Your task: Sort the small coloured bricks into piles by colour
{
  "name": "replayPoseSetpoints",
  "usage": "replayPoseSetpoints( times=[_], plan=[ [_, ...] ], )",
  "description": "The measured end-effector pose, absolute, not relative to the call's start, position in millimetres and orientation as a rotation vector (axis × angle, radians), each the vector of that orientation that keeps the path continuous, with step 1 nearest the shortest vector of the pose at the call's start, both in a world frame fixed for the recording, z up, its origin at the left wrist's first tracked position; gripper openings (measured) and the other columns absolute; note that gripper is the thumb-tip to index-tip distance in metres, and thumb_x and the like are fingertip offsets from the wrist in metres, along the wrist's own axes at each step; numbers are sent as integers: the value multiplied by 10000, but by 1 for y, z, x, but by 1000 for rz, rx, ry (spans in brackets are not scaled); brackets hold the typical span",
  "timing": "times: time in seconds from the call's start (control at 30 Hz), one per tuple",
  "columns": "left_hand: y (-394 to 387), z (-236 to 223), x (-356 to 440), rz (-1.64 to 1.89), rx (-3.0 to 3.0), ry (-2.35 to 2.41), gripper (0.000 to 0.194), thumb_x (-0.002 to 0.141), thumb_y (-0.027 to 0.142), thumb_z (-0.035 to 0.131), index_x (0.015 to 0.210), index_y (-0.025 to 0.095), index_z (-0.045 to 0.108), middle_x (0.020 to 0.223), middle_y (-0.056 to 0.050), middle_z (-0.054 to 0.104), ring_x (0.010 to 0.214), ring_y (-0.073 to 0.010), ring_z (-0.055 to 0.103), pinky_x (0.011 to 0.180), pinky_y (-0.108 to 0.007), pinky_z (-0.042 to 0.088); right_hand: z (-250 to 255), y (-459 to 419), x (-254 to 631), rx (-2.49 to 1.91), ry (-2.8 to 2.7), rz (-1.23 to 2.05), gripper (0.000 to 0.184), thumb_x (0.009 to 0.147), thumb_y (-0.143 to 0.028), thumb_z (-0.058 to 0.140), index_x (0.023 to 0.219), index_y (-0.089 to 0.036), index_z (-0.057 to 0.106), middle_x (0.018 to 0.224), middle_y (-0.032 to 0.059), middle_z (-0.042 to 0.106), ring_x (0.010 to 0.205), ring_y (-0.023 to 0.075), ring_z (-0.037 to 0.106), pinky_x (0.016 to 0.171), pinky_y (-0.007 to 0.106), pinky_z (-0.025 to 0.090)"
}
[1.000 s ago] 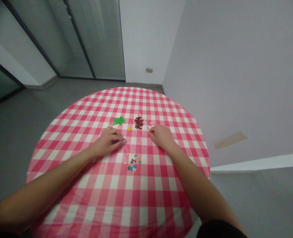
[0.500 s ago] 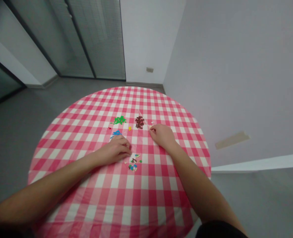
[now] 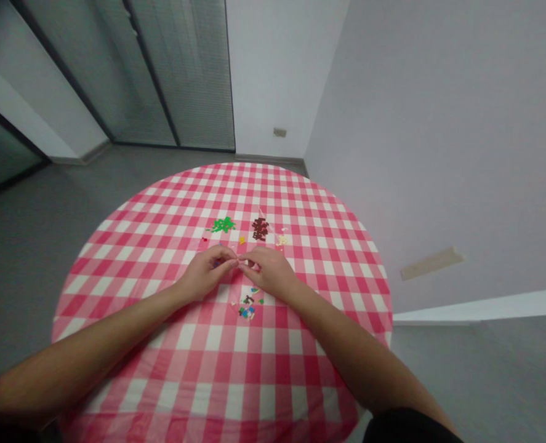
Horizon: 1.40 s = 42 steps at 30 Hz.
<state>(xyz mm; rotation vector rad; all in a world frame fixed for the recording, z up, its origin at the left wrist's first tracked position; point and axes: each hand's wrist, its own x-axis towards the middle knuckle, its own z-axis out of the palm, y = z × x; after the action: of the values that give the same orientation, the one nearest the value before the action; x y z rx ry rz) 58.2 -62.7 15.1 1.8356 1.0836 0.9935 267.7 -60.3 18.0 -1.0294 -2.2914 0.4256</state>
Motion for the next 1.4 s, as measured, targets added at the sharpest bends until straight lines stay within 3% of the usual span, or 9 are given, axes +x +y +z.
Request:
replayPoseSetpoints(
  times=[0.17,0.4,0.73,0.9,1.0,1.2,1.4],
  plan=[
    [-63,10,60,1056,1733,1127,190,899,351,655,807,202,582,771,1,655,705,-144,608,677,-272,492,15,-58,265,-1040,-2260,438,160,954,-280,648,1009,-212,783,794,55,704,729,168,598,693,276,445],
    [-63,13,58,975,1899,1184,120,913,248,622,813,200,576,760,1,655,727,-151,606,695,-282,456,11,-55,263,-1047,-2224,566,125,937,-234,668,985,-219,782,818,48,713,745,161,613,695,268,446],
    [-64,12,59,948,1889,1157,42,946,253,463,939,217,486,768,5,631,693,-164,595,688,-311,443,6,-53,263,-997,-2218,539,137,943,-244,642,978,-181,759,787,49,678,723,159,583,674,266,433],
    [-63,14,57,1008,1772,1110,20,939,212,445,957,221,448,867,-10,691,839,-176,676,798,-328,488,3,-46,262,-1179,-2212,499,105,906,-188,666,872,-179,766,795,52,703,751,165,610,702,274,437],
    [-61,15,54,1052,1782,1153,21,928,199,449,931,217,458,844,-3,676,820,-171,667,801,-325,483,4,-40,260,-1359,-2259,497,130,907,-182,663,842,-180,776,803,61,710,756,175,618,690,280,424],
    [-58,16,49,1059,1917,1281,73,852,151,473,817,202,513,760,7,600,730,-159,571,723,-303,432,8,-43,263,-1365,-2320,482,160,928,-175,633,936,-177,792,879,69,732,821,180,646,742,281,447],
    [-57,16,48,1116,1968,1374,82,807,129,508,783,188,560,766,1,603,741,-159,552,712,-298,414,8,-51,263,-1360,-2432,405,253,979,-230,587,1151,-186,768,999,98,699,939,200,641,770,282,465]
  ],
)
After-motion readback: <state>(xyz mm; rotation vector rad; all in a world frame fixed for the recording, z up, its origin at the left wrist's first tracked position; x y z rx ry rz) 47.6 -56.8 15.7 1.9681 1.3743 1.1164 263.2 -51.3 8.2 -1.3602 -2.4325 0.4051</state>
